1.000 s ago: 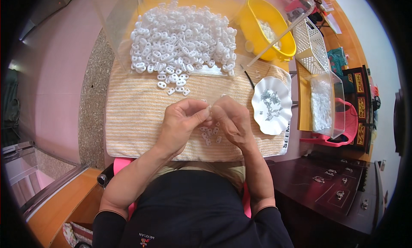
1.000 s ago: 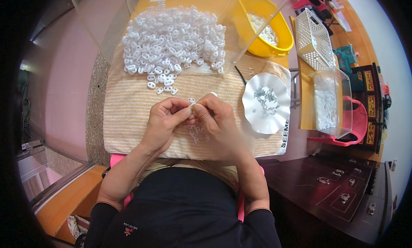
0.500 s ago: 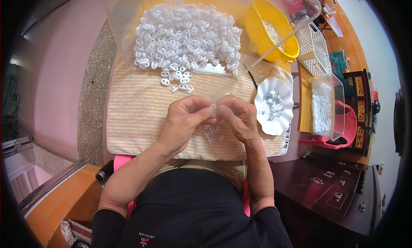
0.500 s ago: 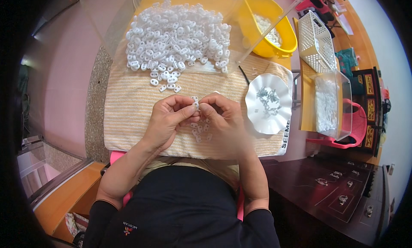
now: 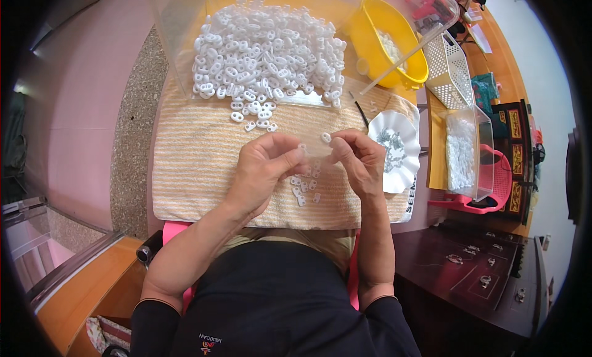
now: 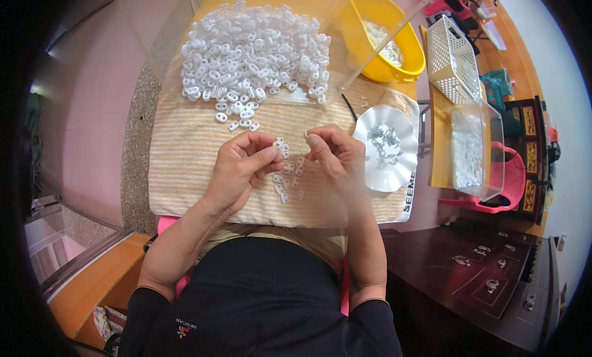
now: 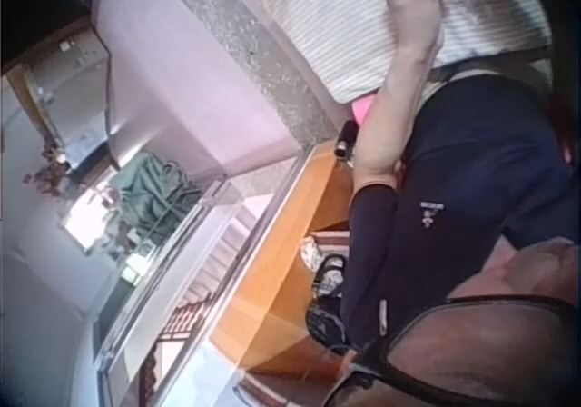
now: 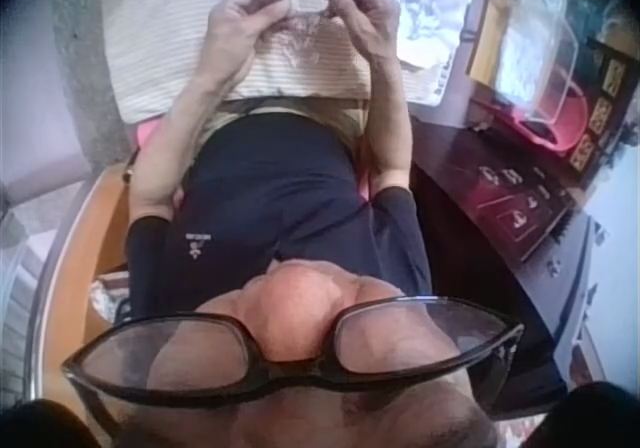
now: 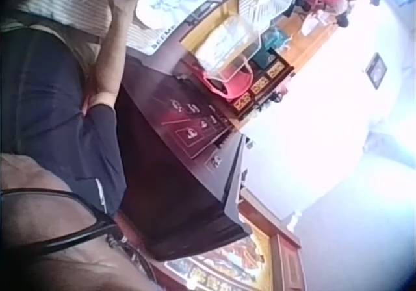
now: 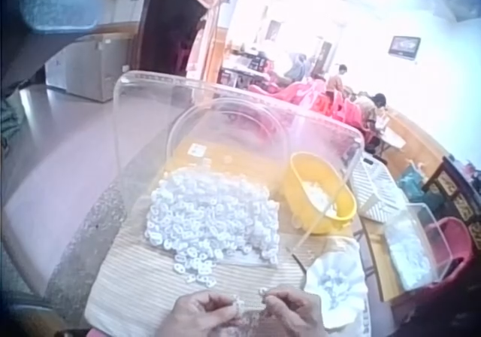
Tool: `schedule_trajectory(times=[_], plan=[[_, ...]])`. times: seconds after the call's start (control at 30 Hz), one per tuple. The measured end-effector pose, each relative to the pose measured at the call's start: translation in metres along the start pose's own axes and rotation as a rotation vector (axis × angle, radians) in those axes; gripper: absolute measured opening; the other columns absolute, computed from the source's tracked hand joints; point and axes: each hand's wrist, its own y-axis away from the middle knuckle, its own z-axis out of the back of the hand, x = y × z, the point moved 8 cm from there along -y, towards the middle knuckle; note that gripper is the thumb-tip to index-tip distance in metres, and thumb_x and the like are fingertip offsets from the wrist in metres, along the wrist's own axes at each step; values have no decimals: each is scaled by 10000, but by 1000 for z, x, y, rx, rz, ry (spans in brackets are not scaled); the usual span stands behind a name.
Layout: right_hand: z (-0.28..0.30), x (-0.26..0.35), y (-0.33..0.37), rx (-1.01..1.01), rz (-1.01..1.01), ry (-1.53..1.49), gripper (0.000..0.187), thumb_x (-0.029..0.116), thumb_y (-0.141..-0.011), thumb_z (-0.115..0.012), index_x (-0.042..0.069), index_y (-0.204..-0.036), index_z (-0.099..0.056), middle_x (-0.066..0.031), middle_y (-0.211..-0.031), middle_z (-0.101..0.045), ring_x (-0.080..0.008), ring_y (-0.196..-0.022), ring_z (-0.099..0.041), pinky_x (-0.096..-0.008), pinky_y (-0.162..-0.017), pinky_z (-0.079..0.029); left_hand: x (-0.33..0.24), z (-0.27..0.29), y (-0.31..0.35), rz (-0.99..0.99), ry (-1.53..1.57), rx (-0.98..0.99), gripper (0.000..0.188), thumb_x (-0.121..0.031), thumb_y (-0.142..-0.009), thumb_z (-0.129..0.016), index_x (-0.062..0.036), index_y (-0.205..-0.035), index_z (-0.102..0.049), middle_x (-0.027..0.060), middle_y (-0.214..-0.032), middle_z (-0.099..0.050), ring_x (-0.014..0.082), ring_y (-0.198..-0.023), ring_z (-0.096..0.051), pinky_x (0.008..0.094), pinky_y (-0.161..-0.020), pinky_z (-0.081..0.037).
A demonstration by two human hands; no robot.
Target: Inspecting and sorting small white plastic components at a desk.
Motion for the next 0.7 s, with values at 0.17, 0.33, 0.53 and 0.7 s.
schedule_trajectory(times=[0.17,0.33,0.53,0.7], plan=[[13,-4,-2,-69,-50,210,110,43,-906,-623,-43,-970,-647,-32,-825,-640,-73,-650,-573,-203,-603,-465,-2,5,0,-19,13,-43,129,-7,-890,-630,11,-1017,-612,75,-887,-657,139,-802,-656,270,-760,-575],[4,12,-6,-53,200,624,91,52,-871,-643,27,-957,-660,-86,-873,-649,-181,-666,-638,-294,-587,-508,-4,5,-1,-22,26,-37,134,4,-884,-632,10,-1017,-612,81,-896,-659,139,-809,-657,271,-768,-576],[-10,12,-5,-37,119,878,172,46,-787,-647,25,-958,-653,-135,-913,-638,-313,-773,-641,-370,-674,-501,-1,7,-2,1,25,-35,155,6,-882,-633,16,-1034,-604,112,-972,-670,144,-824,-661,269,-774,-574],[-16,12,-4,19,148,901,188,53,-784,-656,25,-967,-625,-145,-903,-641,-322,-780,-644,-376,-675,-507,-1,5,-1,3,10,-29,161,4,-881,-635,23,-1038,-599,113,-981,-672,144,-825,-661,267,-775,-572]])
